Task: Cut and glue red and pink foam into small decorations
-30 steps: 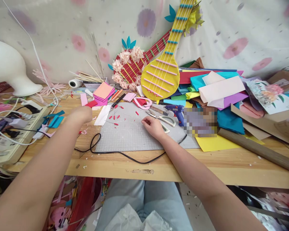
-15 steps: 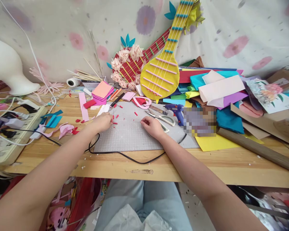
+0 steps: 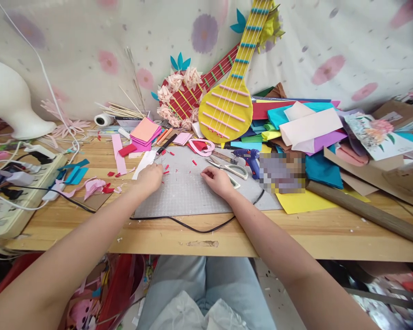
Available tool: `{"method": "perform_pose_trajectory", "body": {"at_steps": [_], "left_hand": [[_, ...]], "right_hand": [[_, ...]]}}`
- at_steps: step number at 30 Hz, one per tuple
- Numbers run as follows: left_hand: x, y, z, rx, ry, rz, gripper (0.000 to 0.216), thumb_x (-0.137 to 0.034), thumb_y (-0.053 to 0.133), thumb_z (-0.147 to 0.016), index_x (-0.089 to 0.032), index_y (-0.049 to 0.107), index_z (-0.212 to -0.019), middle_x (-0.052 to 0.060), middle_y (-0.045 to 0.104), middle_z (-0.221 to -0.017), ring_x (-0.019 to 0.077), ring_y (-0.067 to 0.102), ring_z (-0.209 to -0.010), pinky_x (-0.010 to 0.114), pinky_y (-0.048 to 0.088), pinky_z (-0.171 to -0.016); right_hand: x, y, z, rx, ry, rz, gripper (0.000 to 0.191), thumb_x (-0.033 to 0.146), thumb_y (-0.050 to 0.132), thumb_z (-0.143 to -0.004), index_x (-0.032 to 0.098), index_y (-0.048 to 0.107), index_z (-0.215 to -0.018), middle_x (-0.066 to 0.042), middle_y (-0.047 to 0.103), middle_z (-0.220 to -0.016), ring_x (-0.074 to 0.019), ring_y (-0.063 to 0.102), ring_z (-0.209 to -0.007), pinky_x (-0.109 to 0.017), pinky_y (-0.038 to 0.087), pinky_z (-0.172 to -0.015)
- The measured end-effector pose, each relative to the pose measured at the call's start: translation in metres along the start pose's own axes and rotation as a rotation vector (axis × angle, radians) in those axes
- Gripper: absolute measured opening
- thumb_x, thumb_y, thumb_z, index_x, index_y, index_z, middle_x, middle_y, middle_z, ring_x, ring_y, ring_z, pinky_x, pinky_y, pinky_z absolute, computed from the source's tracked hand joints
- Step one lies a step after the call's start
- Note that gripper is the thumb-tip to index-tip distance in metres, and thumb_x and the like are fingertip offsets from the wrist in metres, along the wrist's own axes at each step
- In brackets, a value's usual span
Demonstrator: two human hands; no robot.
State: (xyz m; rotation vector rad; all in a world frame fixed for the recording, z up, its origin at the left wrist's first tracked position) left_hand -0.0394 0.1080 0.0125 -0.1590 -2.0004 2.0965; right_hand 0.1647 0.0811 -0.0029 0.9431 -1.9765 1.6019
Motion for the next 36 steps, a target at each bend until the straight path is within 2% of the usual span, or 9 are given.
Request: {"method": "perform_pose_trajectory", "body": {"at_steps": [5,9,15,19,23,26,28,32,36], "left_hand": [[-0.009,-0.002,0.000,0.008,-0.029,0.001,0.033,-0.011,0.032,-0.080,-0.011,0.055,-0.105,0.018,0.057,-0.107,0.0268,0.054,-0.103,0.034,0.044,-0.082],[-0.016,-0.004,-0.002,0.029,-0.069,-0.053,0.040,-0.001,0.031,-0.074,-0.004,0.049,-0.110,0.022,0.059,-0.102,0.0284,0.057,-0.100,0.034,0.045,-0.078],[-0.005,-0.009,-0.003,0.015,-0.180,0.069,0.039,-0.003,0.039,-0.074,-0.006,0.046,-0.112,0.022,0.062,-0.098,0.0293,0.059,-0.100,0.035,0.045,-0.079],[-0.007,-0.012,-0.007,-0.107,-0.188,0.496,0.037,-0.006,0.043,-0.076,-0.009,0.046,-0.113,0.019,0.059,-0.108,0.0252,0.060,-0.098,0.036,0.046,-0.084],[-0.034,0.013,-0.017,-0.075,-0.229,1.391,0.019,-0.008,0.039,-0.080,-0.011,0.054,-0.092,0.012,0.059,-0.107,0.0123,0.064,-0.078,0.029,0.052,-0.075],[-0.054,0.027,-0.020,-0.115,-0.277,1.829,0.009,-0.010,0.045,-0.079,-0.011,0.054,-0.080,0.008,0.061,-0.099,0.0082,0.063,-0.074,0.027,0.052,-0.078],[-0.062,0.033,-0.020,-0.150,-0.291,1.937,0.008,-0.011,0.047,-0.078,-0.012,0.055,-0.079,0.006,0.063,-0.091,0.0081,0.063,-0.073,0.028,0.051,-0.080],[-0.060,0.033,-0.018,-0.265,-0.242,1.903,0.009,-0.018,0.052,-0.076,-0.012,0.058,-0.079,0.006,0.065,-0.090,0.0127,0.063,-0.084,0.031,0.049,-0.084],[-0.062,0.034,-0.015,-0.257,-0.190,1.897,0.018,-0.026,0.060,-0.070,-0.013,0.062,-0.082,0.006,0.067,-0.090,0.0155,0.063,-0.087,0.032,0.048,-0.083]], "right_hand": [[0.000,0.001,0.000,0.000,-0.010,0.014,0.014,0.026,0.051,-0.077,0.020,0.064,-0.078,0.000,0.065,-0.070,-0.0125,0.055,-0.063,-0.024,0.038,-0.059],[0.000,0.001,0.000,0.003,-0.017,0.030,0.015,0.027,0.051,-0.078,0.020,0.064,-0.078,0.000,0.064,-0.070,-0.0123,0.054,-0.063,-0.024,0.037,-0.059],[-0.001,0.000,0.002,0.003,-0.017,0.003,0.014,0.026,0.052,-0.077,0.019,0.063,-0.077,0.000,0.064,-0.069,-0.0123,0.054,-0.063,-0.024,0.038,-0.060],[-0.005,-0.003,-0.002,-0.039,0.044,-0.177,0.015,0.031,0.052,-0.076,0.019,0.060,-0.074,0.000,0.062,-0.066,-0.0116,0.053,-0.058,-0.024,0.039,-0.056],[-0.015,-0.001,-0.012,-0.058,0.300,-0.587,0.015,0.032,0.048,-0.077,0.018,0.054,-0.074,0.000,0.062,-0.065,-0.0078,0.046,-0.043,-0.022,0.037,-0.045],[-0.010,0.007,-0.019,-0.018,0.409,-0.728,0.012,0.027,0.045,-0.079,0.018,0.052,-0.076,-0.001,0.064,-0.067,-0.0061,0.046,-0.041,-0.020,0.037,-0.043],[-0.003,0.015,-0.022,0.028,0.381,-0.680,0.010,0.025,0.045,-0.080,0.018,0.052,-0.077,0.000,0.065,-0.067,-0.0060,0.048,-0.041,-0.019,0.038,-0.043],[0.009,0.026,-0.018,0.026,0.188,-0.401,0.011,0.025,0.046,-0.081,0.019,0.055,-0.078,0.001,0.064,-0.067,-0.0072,0.052,-0.047,-0.020,0.041,-0.049],[0.016,0.027,-0.009,-0.023,0.088,-0.187,0.015,0.028,0.046,-0.082,0.021,0.060,-0.080,0.000,0.066,-0.073,-0.0110,0.056,-0.059,-0.023,0.043,-0.059]]}}
Point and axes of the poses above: each hand's wrist, its own z-axis away from the middle knuckle, its own y-axis out of the palm, x = y × z, the point moved 9 cm from there along -z, towards the middle knuckle
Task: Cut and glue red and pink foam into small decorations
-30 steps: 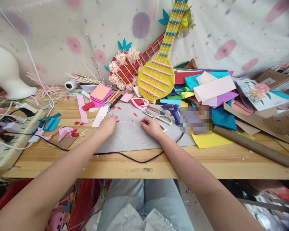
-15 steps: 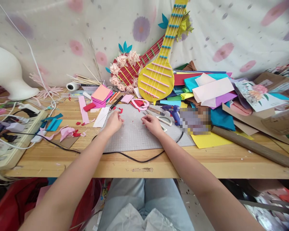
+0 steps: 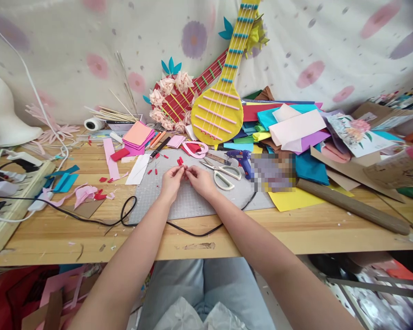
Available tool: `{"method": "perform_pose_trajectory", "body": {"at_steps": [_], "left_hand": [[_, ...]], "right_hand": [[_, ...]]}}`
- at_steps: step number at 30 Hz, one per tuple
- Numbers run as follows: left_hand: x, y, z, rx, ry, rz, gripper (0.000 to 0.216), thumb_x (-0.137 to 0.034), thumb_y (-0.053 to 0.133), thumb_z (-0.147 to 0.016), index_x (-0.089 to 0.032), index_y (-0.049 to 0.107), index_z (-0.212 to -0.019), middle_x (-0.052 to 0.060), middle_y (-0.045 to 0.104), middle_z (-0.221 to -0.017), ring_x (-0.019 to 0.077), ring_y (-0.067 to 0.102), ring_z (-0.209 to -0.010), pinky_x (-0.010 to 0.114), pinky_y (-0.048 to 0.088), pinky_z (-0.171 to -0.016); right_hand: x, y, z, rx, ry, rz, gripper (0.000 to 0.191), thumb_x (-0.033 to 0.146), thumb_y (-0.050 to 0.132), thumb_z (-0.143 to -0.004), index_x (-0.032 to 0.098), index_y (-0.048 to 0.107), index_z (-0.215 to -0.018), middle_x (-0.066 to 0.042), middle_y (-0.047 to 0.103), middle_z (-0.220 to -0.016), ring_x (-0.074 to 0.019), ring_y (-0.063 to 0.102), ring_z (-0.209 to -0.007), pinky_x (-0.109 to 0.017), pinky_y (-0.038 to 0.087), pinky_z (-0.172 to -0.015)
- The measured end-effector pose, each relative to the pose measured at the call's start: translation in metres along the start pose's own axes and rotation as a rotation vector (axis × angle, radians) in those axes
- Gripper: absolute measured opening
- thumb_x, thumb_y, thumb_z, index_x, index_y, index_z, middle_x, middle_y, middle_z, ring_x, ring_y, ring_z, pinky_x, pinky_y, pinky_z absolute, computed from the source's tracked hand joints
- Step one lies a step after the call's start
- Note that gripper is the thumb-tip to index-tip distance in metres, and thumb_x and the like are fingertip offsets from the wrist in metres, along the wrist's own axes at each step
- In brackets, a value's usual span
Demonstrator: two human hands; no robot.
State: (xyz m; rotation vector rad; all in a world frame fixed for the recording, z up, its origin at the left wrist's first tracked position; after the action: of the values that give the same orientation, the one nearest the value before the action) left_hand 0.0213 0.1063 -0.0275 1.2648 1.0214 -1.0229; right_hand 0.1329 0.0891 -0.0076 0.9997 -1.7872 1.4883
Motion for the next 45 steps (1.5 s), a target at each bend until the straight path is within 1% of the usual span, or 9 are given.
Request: {"method": "perform_pose_trajectory", "body": {"at_steps": [10,15,20,23,28,32,35,41,45], "left_hand": [[-0.006,0.002,0.004,0.029,0.071,0.030,0.027,-0.037,0.068,-0.063,-0.014,0.059,-0.074,0.003,0.065,-0.074,0.0138,0.062,-0.070,0.029,0.049,-0.069],[-0.071,-0.038,-0.001,-0.124,0.395,-0.006,0.022,-0.037,0.059,-0.074,-0.016,0.051,-0.076,-0.001,0.062,-0.068,0.0093,0.061,-0.061,0.026,0.051,-0.067],[-0.099,-0.086,-0.022,-0.242,0.343,-0.119,0.017,-0.029,0.061,-0.074,-0.015,0.052,-0.073,-0.005,0.056,-0.056,0.0044,0.051,-0.042,0.018,0.047,-0.048],[-0.088,-0.113,-0.020,-0.369,0.305,0.063,0.009,-0.023,0.056,-0.077,-0.014,0.054,-0.076,-0.006,0.053,-0.056,0.0020,0.048,-0.042,0.017,0.048,-0.053],[-0.063,-0.126,-0.009,-0.437,0.253,0.210,0.008,-0.023,0.054,-0.078,-0.016,0.051,-0.077,-0.005,0.054,-0.058,0.0028,0.049,-0.045,0.018,0.048,-0.055],[-0.059,-0.131,-0.010,-0.451,0.219,0.253,0.008,-0.023,0.050,-0.081,-0.017,0.046,-0.077,-0.004,0.056,-0.059,0.0048,0.051,-0.044,0.019,0.047,-0.051],[-0.061,-0.129,-0.013,-0.439,0.223,0.260,0.007,-0.023,0.048,-0.082,-0.018,0.045,-0.078,-0.004,0.056,-0.058,0.0048,0.051,-0.044,0.019,0.046,-0.051],[-0.058,-0.112,-0.014,-0.362,0.229,0.168,0.008,-0.025,0.048,-0.081,-0.018,0.044,-0.081,-0.003,0.059,-0.060,0.0076,0.057,-0.048,0.023,0.049,-0.057],[-0.046,-0.091,-0.013,-0.273,0.168,0.012,0.012,-0.029,0.050,-0.080,-0.018,0.044,-0.081,0.000,0.062,-0.066,0.0114,0.063,-0.056,0.026,0.050,-0.059]], "right_hand": [[0.018,-0.002,0.007,0.089,-0.091,0.203,0.021,0.031,0.048,-0.083,0.023,0.064,-0.093,-0.001,0.067,-0.078,-0.0139,0.058,-0.067,-0.025,0.041,-0.065],[0.008,-0.010,0.008,0.056,-0.095,0.124,0.023,0.035,0.050,-0.082,0.020,0.063,-0.093,-0.001,0.066,-0.076,-0.0121,0.056,-0.065,-0.024,0.040,-0.063],[0.007,-0.007,-0.006,0.054,-0.059,0.143,0.017,0.025,0.049,-0.081,0.020,0.064,-0.086,-0.001,0.067,-0.081,-0.0130,0.058,-0.071,-0.025,0.041,-0.066],[0.034,0.021,-0.030,0.200,-0.122,0.210,0.019,0.016,0.049,-0.078,0.020,0.063,-0.090,-0.002,0.067,-0.089,-0.0140,0.059,-0.080,-0.025,0.043,-0.069],[0.102,0.087,-0.055,0.416,-0.568,0.597,0.034,0.007,0.046,-0.079,0.019,0.057,-0.109,-0.007,0.062,-0.111,-0.0195,0.055,-0.101,-0.029,0.042,-0.078],[0.110,0.126,-0.047,0.522,-0.792,0.802,0.024,0.013,0.041,-0.086,0.013,0.059,-0.103,-0.011,0.064,-0.106,-0.0214,0.054,-0.103,-0.034,0.041,-0.084],[0.103,0.128,-0.039,0.466,-0.853,0.871,0.024,0.015,0.038,-0.088,0.010,0.060,-0.095,-0.014,0.065,-0.097,-0.0231,0.055,-0.097,-0.036,0.041,-0.082],[0.085,0.093,-0.043,0.397,-0.676,0.775,0.019,0.011,0.043,-0.084,0.011,0.060,-0.091,-0.013,0.065,-0.090,-0.0217,0.057,-0.091,-0.036,0.043,-0.080],[0.067,0.036,-0.057,0.158,-0.269,0.136,0.016,0.010,0.051,-0.075,0.015,0.058,-0.089,-0.006,0.065,-0.089,-0.0155,0.059,-0.085,-0.032,0.045,-0.078]]}}
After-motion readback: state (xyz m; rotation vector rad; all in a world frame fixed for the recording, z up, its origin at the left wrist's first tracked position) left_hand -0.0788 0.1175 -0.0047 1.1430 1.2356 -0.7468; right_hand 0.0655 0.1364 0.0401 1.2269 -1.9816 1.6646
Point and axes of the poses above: each hand's wrist, its own z-axis away from the middle knuckle, its own y-axis out of the palm, x = y × z, the point moved 9 cm from there along -z, towards the middle knuckle
